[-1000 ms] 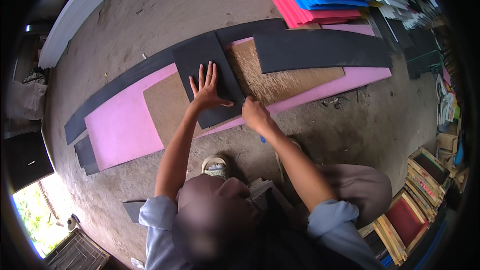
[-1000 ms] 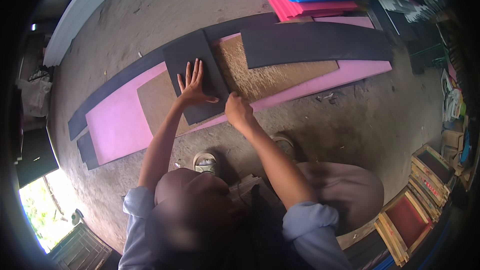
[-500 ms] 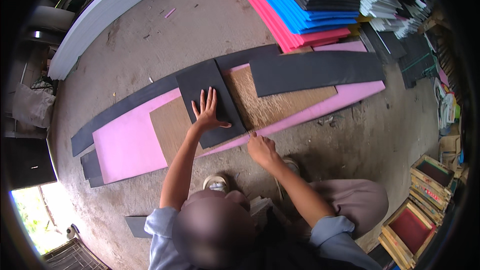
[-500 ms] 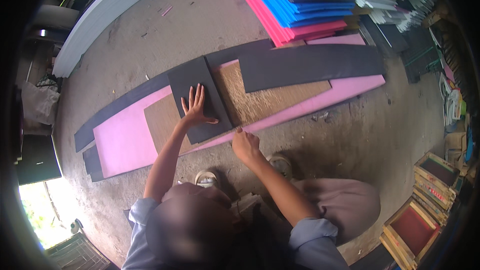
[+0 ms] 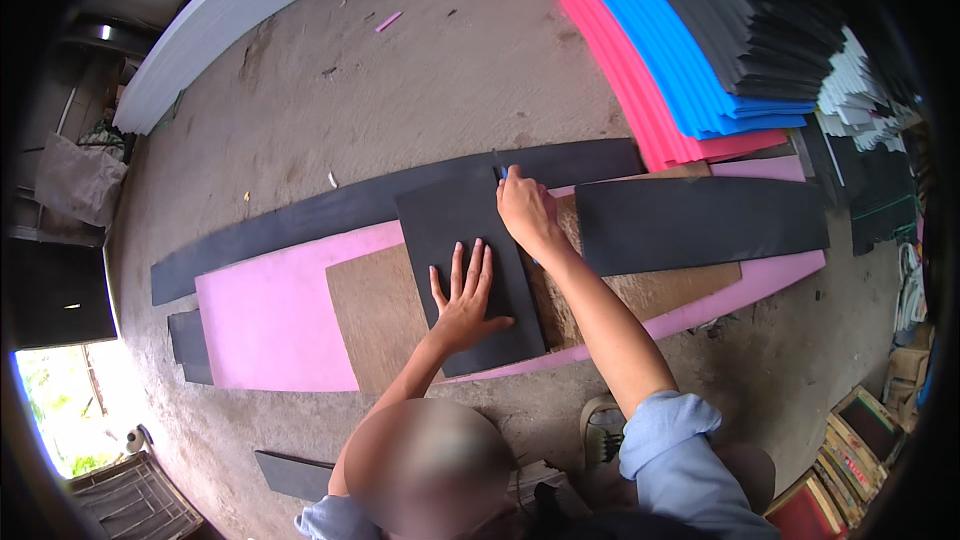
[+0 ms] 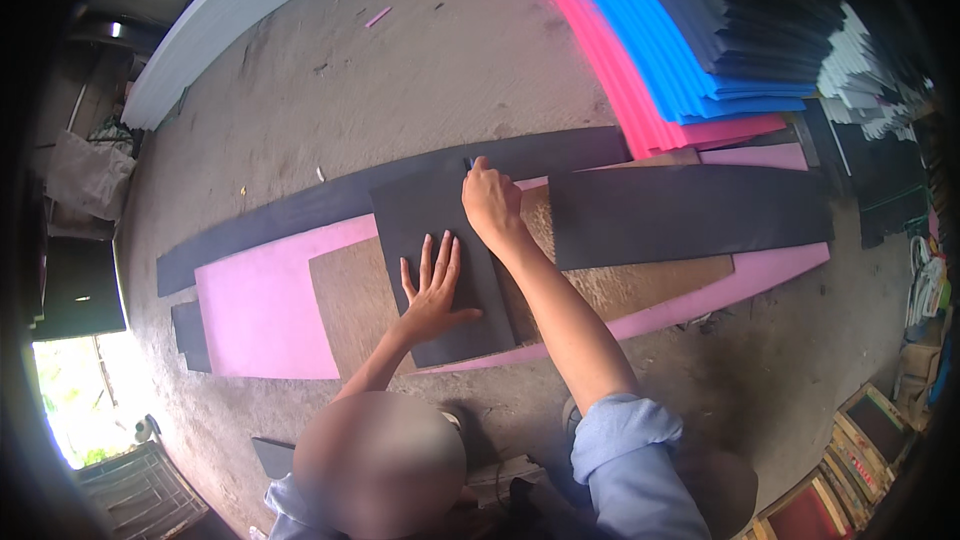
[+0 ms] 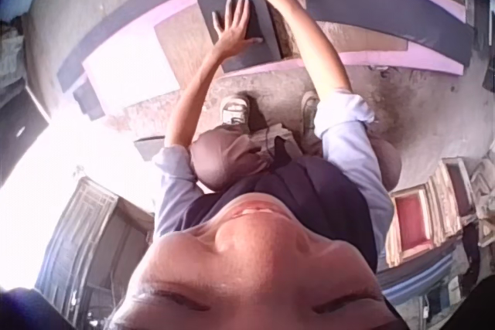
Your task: The person sits on the floor and uses a utility knife to cut black foam sheets into rectangular pieces. They repeatedly align the foam on a pink mat, score the material, and separate the cut sections, stacking the finished pieces nearby.
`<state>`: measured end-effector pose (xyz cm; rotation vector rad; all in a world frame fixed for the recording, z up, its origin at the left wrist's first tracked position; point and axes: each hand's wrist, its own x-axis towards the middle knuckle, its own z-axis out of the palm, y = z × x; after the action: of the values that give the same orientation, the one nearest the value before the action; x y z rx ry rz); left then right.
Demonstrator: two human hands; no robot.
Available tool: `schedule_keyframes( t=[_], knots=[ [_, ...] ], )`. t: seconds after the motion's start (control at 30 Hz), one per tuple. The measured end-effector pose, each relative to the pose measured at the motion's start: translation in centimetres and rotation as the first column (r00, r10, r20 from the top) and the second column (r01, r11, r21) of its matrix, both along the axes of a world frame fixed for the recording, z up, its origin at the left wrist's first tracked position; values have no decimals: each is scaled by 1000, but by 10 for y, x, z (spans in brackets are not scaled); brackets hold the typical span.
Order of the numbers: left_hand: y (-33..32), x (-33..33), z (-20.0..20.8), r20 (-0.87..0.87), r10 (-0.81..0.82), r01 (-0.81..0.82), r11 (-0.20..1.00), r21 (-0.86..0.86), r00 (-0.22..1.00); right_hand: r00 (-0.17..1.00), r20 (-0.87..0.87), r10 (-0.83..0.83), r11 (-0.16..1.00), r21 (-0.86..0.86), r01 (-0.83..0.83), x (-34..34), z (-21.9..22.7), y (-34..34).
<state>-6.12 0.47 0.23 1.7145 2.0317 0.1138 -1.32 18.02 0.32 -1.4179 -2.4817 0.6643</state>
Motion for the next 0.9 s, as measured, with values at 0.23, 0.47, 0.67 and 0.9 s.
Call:
schedule_keyframes(
  t=[0.23,0.47,0.67,0.9],
  knots=[
    [0,-2,4,41,10,-10,1000,-11,999,999,29,30,999,-23,-30,-10,-10,-6],
    [2,2,4,44,26,-27,1000,15,999,985,171,18,939,-342,43,-14,8,5],
    [3,1,0,8,39,-39,999,-11,999,989,150,-13,904,-420,76,40,9,-56],
    [6,1,-5,-37,47,-49,996,-72,998,983,186,1,921,-384,72,127,14,-154]
  ],
)
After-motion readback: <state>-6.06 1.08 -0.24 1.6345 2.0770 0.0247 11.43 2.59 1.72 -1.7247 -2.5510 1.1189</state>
